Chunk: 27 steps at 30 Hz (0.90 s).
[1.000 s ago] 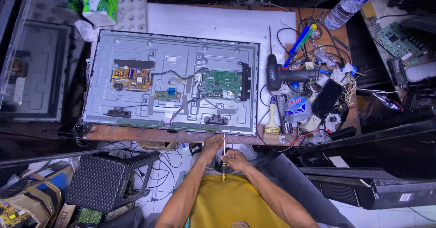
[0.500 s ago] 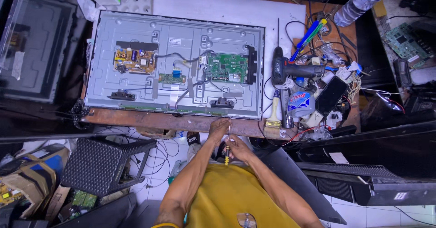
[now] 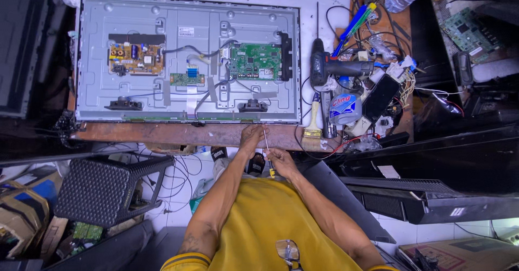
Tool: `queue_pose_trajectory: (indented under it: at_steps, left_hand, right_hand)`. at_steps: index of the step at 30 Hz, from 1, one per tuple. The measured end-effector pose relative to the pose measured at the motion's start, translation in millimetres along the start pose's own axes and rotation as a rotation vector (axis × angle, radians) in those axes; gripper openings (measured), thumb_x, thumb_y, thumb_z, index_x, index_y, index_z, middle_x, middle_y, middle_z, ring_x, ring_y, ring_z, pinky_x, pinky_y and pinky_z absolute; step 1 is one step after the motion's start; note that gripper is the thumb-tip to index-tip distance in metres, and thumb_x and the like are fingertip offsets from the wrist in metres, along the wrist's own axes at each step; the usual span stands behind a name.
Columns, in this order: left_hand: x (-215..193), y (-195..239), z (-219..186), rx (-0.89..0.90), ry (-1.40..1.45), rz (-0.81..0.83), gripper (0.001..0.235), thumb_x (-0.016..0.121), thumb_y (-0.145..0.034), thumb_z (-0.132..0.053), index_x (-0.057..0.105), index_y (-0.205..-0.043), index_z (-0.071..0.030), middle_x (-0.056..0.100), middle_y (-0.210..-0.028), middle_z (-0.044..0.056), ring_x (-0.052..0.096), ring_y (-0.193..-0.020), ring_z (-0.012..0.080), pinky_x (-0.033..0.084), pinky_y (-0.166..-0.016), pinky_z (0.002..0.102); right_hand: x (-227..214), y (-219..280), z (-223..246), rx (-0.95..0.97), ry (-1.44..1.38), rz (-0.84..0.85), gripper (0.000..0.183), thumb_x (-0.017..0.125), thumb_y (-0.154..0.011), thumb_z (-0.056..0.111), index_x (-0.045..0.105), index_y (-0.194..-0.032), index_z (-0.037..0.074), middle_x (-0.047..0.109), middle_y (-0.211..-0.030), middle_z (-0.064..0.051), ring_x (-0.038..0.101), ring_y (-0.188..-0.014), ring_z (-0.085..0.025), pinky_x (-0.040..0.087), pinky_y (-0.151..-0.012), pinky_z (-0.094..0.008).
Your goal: The person works on the back of a disassembled flat-screen television, using a screwdriver to remove and tighten screws on the metal casing. They manipulate internal components and wires while handling various tools on a cluttered workbench.
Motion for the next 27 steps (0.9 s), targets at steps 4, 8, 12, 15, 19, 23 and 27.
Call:
queue_pose_trajectory:
  at_steps: [4,8,12,15,19,23,27]
  left_hand:
    - [4.5,17.9,-19.9,-0.019,0.006,0.034,0.034,0.077,-0.091,-0.019,0.068,-0.116,0.001,0.074,-0.112,0.013,0.072,-0.098,0.0161,0.060,-0.090,0.031]
    - [2.2,11.0,-16.5,-0.027,0.004,0.059,0.036,0.079,-0.090,-0.018,0.067,-0.118,0.001,0.073,-0.112,0.009,0.071,-0.099,0.0157,0.058,-0.094,0.034]
    - [3.1,17.5,-20.6,-0.030,0.030,0.056,0.036,0.082,-0.088,-0.015,0.069,-0.116,0.002,0.075,-0.112,0.012,0.074,-0.095,0.0178,0.061,-0.090,0.033]
    - [1.6,10.9,-15.2,-0.031,0.019,0.056,0.036,0.083,-0.088,-0.015,0.068,-0.116,0.003,0.076,-0.111,0.011,0.074,-0.094,0.0163,0.060,-0.090,0.031]
    - [3.3,7.6,-14.4,-0.028,0.026,0.063,0.036,0.082,-0.088,-0.014,0.068,-0.117,0.003,0.076,-0.111,0.011,0.074,-0.094,0.0160,0.061,-0.089,0.030]
    - [0.9,6.6,-5.5,-0.030,0.057,0.054,0.037,0.083,-0.087,-0.013,0.068,-0.117,0.004,0.076,-0.110,0.013,0.075,-0.095,0.0184,0.061,-0.090,0.033]
    - [-1.6,6.1,-8.5,-0.035,0.057,0.059,0.037,0.083,-0.088,-0.013,0.068,-0.117,0.002,0.076,-0.110,0.010,0.075,-0.095,0.0176,0.062,-0.090,0.033]
  right_hand:
    - [24.1,13.6,17.5,0.089,-0.194,0.008,0.029,0.065,-0.100,0.029,0.075,-0.121,0.011,0.070,-0.084,-0.003,0.060,-0.067,-0.007,0.059,-0.059,-0.018]
    - [37.4,9.2,13.0,0.065,-0.286,0.011,0.031,0.060,-0.104,0.028,0.071,-0.125,0.008,0.066,-0.084,-0.007,0.061,-0.067,-0.010,0.062,-0.059,-0.020]
    - [33.6,11.4,7.7,0.058,-0.274,-0.009,0.032,0.057,-0.105,0.030,0.071,-0.125,0.010,0.067,-0.092,-0.008,0.058,-0.074,-0.010,0.060,-0.060,-0.020]
    - [30.6,14.6,17.7,0.055,-0.247,-0.018,0.030,0.055,-0.106,0.030,0.073,-0.122,0.013,0.070,-0.091,-0.009,0.056,-0.075,-0.009,0.059,-0.062,-0.019]
    - [27.3,15.2,16.6,0.055,-0.213,-0.024,0.030,0.054,-0.106,0.033,0.074,-0.122,0.018,0.072,-0.090,-0.006,0.057,-0.078,-0.010,0.059,-0.067,-0.023]
    - [26.4,18.8,12.6,0.081,-0.210,-0.031,0.030,0.055,-0.105,0.034,0.073,-0.124,0.019,0.074,-0.091,-0.005,0.059,-0.077,-0.010,0.056,-0.066,-0.022]
    - [29.1,18.1,17.1,0.092,-0.271,-0.003,0.031,0.055,-0.105,0.034,0.071,-0.125,0.017,0.073,-0.094,-0.004,0.059,-0.081,-0.008,0.056,-0.067,-0.021]
Point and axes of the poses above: each hand's wrist, its own y-axis away from the middle knuckle, its own x-axis out of the palm, z = x × y, the point moved 5 cm from there along -y, towards the middle knuckle
